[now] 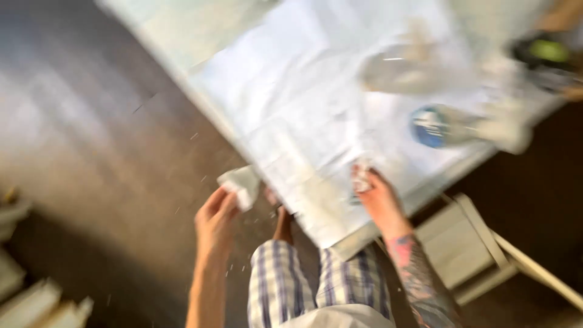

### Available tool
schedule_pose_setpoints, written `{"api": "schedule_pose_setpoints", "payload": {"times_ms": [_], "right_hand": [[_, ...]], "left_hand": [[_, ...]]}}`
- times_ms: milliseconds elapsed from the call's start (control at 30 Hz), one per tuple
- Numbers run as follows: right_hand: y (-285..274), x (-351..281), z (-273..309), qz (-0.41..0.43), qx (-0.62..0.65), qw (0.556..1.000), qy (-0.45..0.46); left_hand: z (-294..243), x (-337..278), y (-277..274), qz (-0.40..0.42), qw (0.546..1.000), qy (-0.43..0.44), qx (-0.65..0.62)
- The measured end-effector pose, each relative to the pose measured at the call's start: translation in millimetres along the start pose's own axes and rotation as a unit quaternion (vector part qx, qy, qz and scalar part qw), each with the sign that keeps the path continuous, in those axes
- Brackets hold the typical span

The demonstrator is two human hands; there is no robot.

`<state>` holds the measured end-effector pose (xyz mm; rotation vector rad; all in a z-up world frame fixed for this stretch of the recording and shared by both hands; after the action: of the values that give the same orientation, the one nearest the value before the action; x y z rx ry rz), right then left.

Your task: Clean a piece of glass using a spray bottle and paper towels

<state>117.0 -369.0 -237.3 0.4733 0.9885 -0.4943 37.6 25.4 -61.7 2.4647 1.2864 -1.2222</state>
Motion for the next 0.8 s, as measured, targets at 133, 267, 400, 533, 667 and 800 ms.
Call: {"api": "schedule_pose_setpoints", "payload": {"times_ms": [133, 267, 400, 533, 667, 800], "right_hand": [[6, -31, 45, -0.052, 0.038, 0.997, -0.047], [9, -37, 69, -0.076, -0.098, 0.985, -0.117], [3, -49, 104, -0.081, -0.416, 0.802, -0.420], [-20, -94, 135, -0.001, -0.408, 0.802, -0.436], [-50, -87, 126, 0.043, -0.420, 0.833, -0.358], [-58, -70, 121, 0.084, -0.464, 0.817, -0.331]], "left_hand": [[-23, -16, 13, 0.007, 0.999, 0.037, 0.035], [-48, -44, 27, -0.037, 0.997, 0.031, 0.059], [-5, 11, 2, -0.068, 0.991, 0.107, 0.039], [-81, -44, 8, -0.093, 0.959, 0.210, 0.167], [-156, -101, 53, -0.018, 0.746, 0.505, 0.434], [-151, -151, 112, 0.099, 0.413, 0.767, 0.481]]}}
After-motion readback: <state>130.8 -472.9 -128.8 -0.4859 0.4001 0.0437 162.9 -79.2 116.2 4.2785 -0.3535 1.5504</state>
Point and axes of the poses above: each hand's wrist, its own x-axis towards the middle knuckle, its own y-axis out of the palm, z = x × y, the point moved 7 cm from there along x, towards the middle knuckle, and after that the axes turned 15 degrees about -z, right-handed, at the moved point
